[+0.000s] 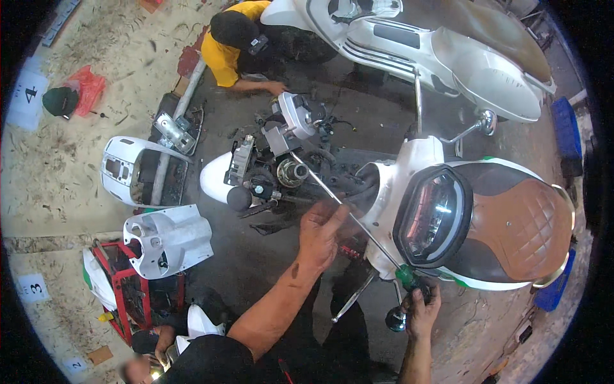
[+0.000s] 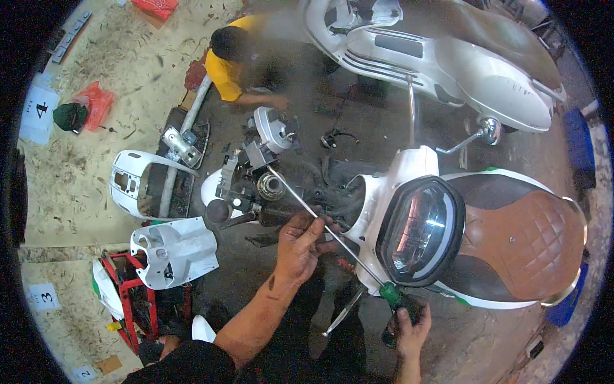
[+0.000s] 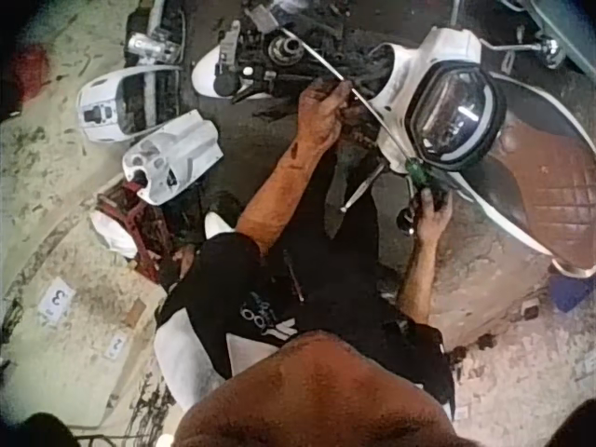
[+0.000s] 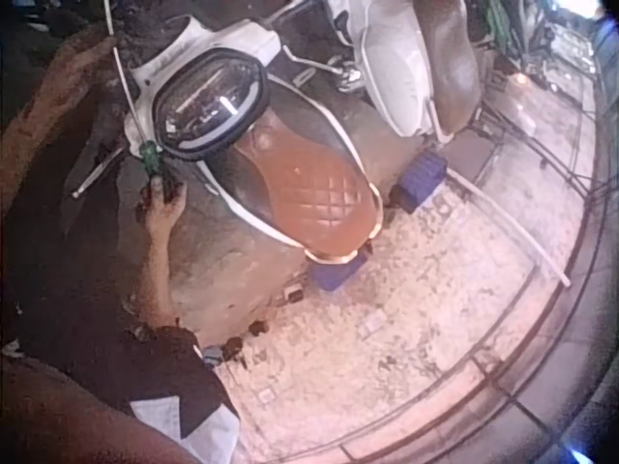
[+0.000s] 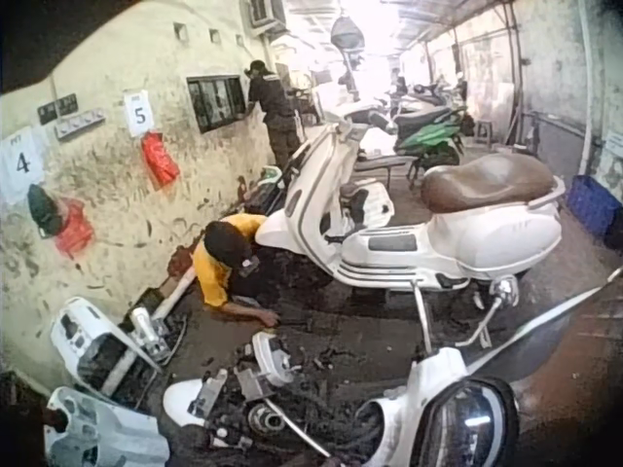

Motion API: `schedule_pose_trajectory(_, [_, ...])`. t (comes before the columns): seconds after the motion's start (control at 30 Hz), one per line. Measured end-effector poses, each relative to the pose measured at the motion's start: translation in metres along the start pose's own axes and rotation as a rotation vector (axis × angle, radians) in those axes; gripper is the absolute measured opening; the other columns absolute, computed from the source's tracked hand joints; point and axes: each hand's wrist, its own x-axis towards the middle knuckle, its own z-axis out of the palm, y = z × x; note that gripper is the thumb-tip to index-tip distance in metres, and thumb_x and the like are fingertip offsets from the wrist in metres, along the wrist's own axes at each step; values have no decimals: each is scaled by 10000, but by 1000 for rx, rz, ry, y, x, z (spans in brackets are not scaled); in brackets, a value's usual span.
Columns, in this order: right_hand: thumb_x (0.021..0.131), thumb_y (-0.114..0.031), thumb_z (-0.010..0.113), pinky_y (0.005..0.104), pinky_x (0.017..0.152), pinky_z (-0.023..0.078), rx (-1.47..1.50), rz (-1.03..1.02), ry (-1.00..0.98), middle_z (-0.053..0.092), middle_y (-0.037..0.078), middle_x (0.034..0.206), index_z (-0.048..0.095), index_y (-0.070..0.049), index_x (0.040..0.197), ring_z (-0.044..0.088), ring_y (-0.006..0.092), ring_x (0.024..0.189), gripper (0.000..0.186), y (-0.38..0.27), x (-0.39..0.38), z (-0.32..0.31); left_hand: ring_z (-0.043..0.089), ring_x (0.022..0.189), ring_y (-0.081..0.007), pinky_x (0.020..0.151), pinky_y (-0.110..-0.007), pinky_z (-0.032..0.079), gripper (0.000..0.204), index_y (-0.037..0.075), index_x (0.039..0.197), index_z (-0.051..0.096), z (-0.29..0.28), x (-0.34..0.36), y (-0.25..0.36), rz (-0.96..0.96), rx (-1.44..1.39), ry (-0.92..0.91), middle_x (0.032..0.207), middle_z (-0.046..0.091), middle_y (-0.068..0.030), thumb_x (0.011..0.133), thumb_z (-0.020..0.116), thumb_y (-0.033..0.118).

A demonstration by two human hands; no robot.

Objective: The person uses a screwdriver on a scooter's steering column, then works on an ignition lock mechanism by inserting a key and adjusting it with a screwdriver by hand.

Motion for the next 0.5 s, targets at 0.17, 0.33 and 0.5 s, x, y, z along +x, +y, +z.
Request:
schedule_pose_trajectory(0.17, [833,-222,719,247,449,411,-144,-205,51,587,77,839,470,8,1140,505,105,540,457,-4,-5,-12,648,922,-238,751,-445,578,199,107,1095,601,0,0,-4,-5,-82,-54,979,653,-68,900,617,137])
schedule_pose_trajectory(0.33, [815,-229,743,252,477,438,-113,-351,104,584,103,929,467,-6,1171,531,119,605,502,-21,-4,-4,635,944,-229,755,-440,570,213,118,1121,597,7,1,-1,-35,-115,-35,1001,644,-58,914,600,166])
schedule_pose_trajectory(0.5, [833,-222,726,249,474,440,-61,-274,65,585,105,954,467,-18,1181,529,122,600,479,-18,-3,-7,634,942,-230,751,-437,571,222,122,1132,594,10,0,-2,-15,-118,-51,995,644,-55,914,599,165])
